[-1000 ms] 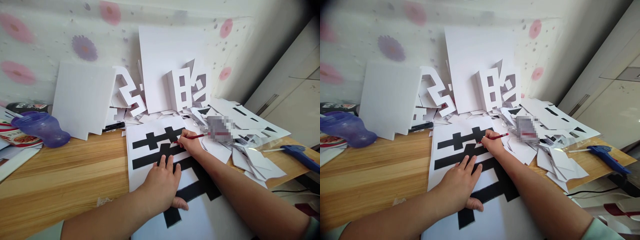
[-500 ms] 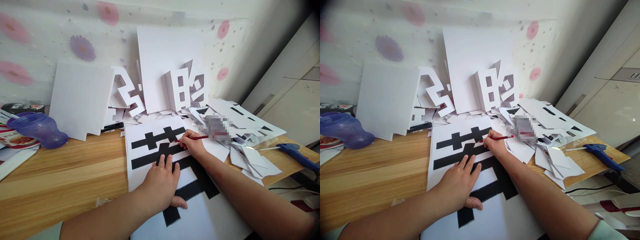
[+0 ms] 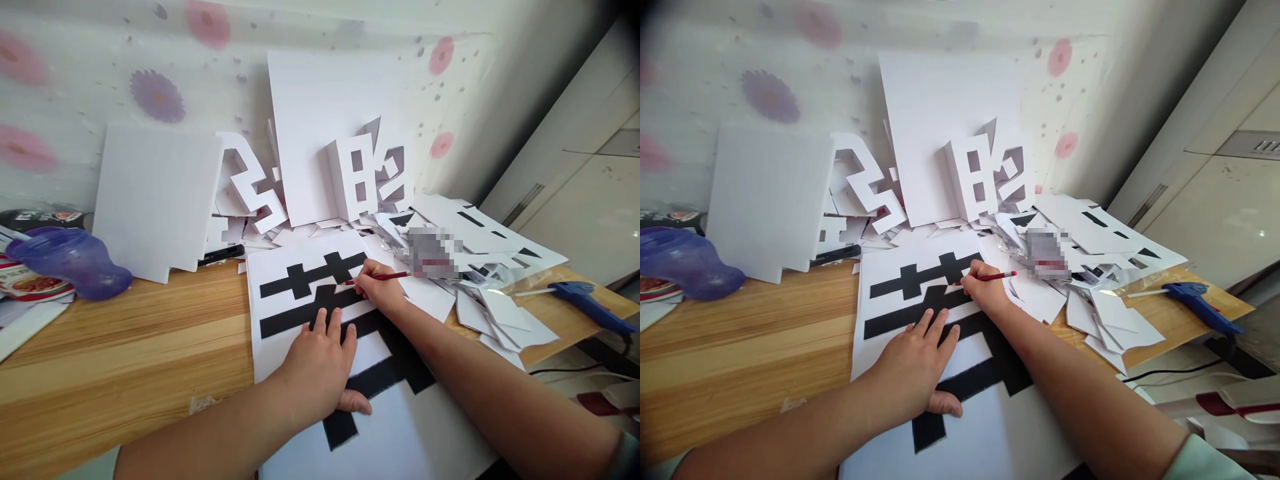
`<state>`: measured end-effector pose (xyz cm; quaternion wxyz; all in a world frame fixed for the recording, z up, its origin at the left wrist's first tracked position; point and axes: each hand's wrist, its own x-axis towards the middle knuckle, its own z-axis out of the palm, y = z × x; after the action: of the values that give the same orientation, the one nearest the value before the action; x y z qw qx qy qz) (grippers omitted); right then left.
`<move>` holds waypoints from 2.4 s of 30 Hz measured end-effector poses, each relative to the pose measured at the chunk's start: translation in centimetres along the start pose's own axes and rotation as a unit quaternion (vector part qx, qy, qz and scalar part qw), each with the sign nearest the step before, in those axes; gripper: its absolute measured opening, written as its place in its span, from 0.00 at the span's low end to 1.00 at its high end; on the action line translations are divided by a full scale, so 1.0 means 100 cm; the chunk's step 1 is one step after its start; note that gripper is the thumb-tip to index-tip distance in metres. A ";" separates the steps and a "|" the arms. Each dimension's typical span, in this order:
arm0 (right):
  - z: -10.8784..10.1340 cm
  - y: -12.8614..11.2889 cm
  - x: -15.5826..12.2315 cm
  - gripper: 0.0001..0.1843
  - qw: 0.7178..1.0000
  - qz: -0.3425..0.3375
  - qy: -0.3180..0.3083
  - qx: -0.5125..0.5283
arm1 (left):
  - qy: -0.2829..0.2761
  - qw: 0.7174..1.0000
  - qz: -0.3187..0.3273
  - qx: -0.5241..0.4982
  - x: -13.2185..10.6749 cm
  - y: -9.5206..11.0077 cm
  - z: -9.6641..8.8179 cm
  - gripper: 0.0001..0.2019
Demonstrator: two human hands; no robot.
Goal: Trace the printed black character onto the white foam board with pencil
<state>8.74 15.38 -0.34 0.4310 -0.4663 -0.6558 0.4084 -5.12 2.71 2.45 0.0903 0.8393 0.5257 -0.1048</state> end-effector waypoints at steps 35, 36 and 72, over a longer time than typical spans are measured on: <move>-0.008 0.010 0.001 0.07 0.997 0.008 0.074 -0.007 | 0.021 0.999 0.005 0.026 0.000 -0.002 0.006 0.56; -0.008 0.009 0.001 0.08 0.997 0.013 0.081 -0.005 | 0.022 0.999 0.006 0.027 0.000 -0.002 0.006 0.56; -0.011 0.012 0.008 0.08 0.996 0.008 0.083 0.010 | 0.005 1.000 0.004 0.012 -0.001 -0.001 -0.001 0.55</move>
<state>9.88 16.56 -0.99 0.4852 -0.4993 -0.6102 0.3781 -5.23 2.71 2.54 0.0779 0.8427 0.5218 -0.1071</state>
